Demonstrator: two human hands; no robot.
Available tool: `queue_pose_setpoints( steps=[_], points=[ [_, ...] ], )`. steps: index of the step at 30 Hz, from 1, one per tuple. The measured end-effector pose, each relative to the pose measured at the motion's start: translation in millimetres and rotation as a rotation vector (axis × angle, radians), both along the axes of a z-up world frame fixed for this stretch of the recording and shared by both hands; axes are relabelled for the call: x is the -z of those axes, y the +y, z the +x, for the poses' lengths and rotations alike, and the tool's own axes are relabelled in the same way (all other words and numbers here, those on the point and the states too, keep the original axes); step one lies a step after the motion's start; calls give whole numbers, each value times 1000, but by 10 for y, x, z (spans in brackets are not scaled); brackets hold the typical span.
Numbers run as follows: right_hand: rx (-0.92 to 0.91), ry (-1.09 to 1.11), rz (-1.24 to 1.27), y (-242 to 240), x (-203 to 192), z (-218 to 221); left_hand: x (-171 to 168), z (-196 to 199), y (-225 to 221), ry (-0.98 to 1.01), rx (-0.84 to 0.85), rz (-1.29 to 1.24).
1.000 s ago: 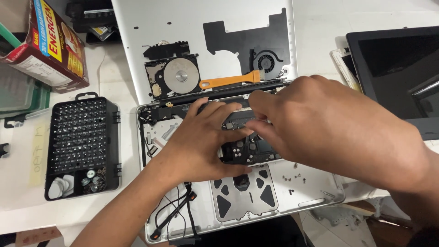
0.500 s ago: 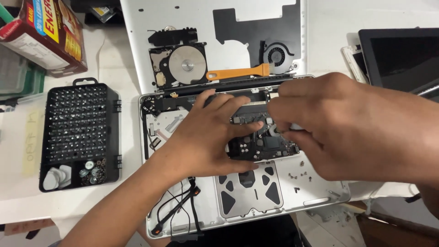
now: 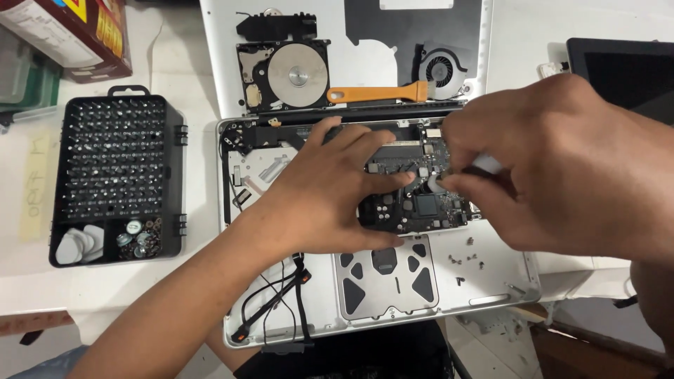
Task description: Adjusting the internal layout of a laptop by removing and repositioning the logic board and securing it with screws.
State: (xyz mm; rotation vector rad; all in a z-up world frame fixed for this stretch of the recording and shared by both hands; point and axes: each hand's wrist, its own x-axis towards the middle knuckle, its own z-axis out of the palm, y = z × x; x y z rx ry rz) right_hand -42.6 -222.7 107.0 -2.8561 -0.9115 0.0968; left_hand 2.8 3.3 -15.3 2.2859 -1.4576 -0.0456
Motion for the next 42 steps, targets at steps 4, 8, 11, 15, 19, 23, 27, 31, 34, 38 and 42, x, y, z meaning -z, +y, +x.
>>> queue_pose_setpoints(
  steps=[4, 8, 11, 15, 19, 23, 27, 31, 34, 38, 42],
  points=[
    [-10, -20, -24, 2, -16, 21, 4, -12, 10, 20, -10, -39],
    [73, 48, -43, 24, -73, 8, -69, -3, -3, 63, -9, -8],
    [100, 38, -54, -48, -134, -13, -106, -19, -8, 83, -29, 20],
    [187, -238, 328, -454, -176, -238, -183, -29, -29, 79, -47, 102],
    [813, 230, 623, -1995, 767, -499, -205, -66, -40, 41, -40, 79],
    [584, -390, 861, -1539, 795, -991, -228, -89, -81, 16, -70, 198],
    [566, -257, 1269, -1283, 1044, -1174, -407, -144, -165, 5, -99, 343],
    [836, -189, 1466, -1253, 1310, -1318, -595, -235, -289, 53, -140, 459],
    [894, -156, 1506, -1258, 1453, -1419, -601, -261, -348, 88, -170, 528],
    [843, -90, 1512, -1284, 1593, -1365, -468, -244, -342, 25, -242, 441],
    [858, -61, 1534, -1382, 1711, -1355, -460, -243, -329, -6, -249, 409]
  ],
)
